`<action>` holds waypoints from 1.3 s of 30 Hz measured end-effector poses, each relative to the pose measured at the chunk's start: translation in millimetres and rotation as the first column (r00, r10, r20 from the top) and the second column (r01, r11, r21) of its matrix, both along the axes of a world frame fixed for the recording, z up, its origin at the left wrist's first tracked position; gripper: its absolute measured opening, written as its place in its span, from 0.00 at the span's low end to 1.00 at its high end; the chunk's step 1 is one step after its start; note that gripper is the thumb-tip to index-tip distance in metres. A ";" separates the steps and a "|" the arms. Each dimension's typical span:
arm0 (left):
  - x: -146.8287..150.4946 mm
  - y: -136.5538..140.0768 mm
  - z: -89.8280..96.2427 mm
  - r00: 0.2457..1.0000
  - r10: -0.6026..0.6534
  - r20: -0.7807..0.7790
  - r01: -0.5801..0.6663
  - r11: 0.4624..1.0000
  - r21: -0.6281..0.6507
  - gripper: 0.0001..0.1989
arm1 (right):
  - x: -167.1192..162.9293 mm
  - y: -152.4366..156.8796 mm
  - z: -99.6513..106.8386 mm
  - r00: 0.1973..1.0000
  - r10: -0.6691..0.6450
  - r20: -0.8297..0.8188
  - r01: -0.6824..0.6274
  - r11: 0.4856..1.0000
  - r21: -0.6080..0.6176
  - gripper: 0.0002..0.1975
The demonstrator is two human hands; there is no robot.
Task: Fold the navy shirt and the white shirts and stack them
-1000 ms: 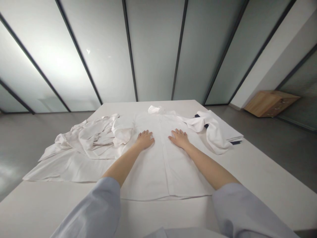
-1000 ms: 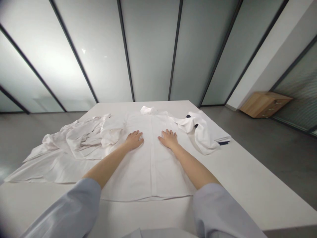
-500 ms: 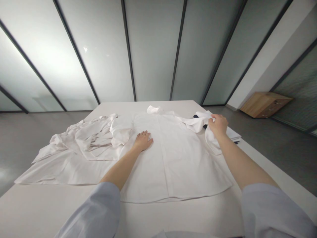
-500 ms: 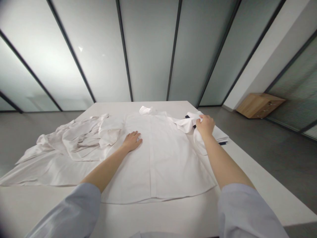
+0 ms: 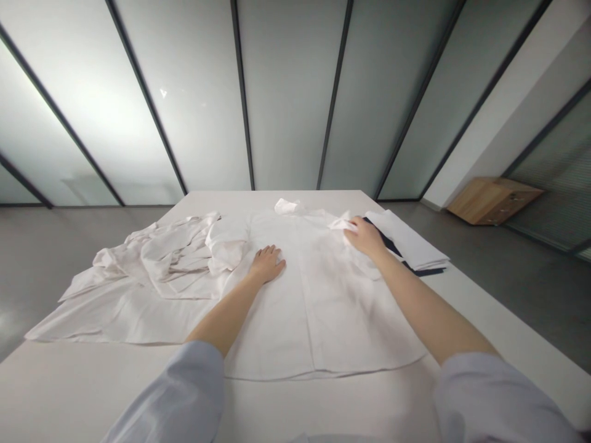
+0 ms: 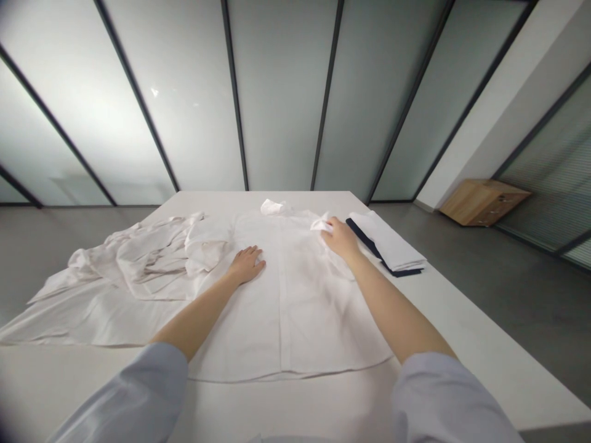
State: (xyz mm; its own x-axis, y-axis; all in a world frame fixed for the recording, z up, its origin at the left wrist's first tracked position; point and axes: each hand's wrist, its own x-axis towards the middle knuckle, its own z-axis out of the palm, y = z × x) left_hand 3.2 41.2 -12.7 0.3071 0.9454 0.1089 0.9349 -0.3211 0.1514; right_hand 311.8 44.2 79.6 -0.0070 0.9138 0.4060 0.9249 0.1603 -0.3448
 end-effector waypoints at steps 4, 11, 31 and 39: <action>-2.6 -1.1 -1.1 0.998 -0.002 0.066 -0.001 0.999 0.037 0.28 | -59.3 -16.9 -8.6 0.850 0.520 -0.084 -0.527 0.835 -0.159 0.16; -4.5 -3.5 2.0 0.989 -0.056 0.139 0.047 0.997 0.067 0.25 | -69.1 -21.3 -50.4 0.919 0.393 -0.037 -0.383 0.865 -0.324 0.14; -5.7 0.9 1.8 0.900 -0.085 0.427 0.051 0.995 0.090 0.21 | -80.3 -26.1 -57.5 0.453 0.239 -0.859 -0.668 0.729 -0.150 0.14; -3.4 -7.6 12.8 0.905 -0.145 0.400 0.175 0.984 -0.040 0.21 | -80.9 -17.2 -92.4 0.845 0.363 -0.393 -0.427 0.900 -0.089 0.08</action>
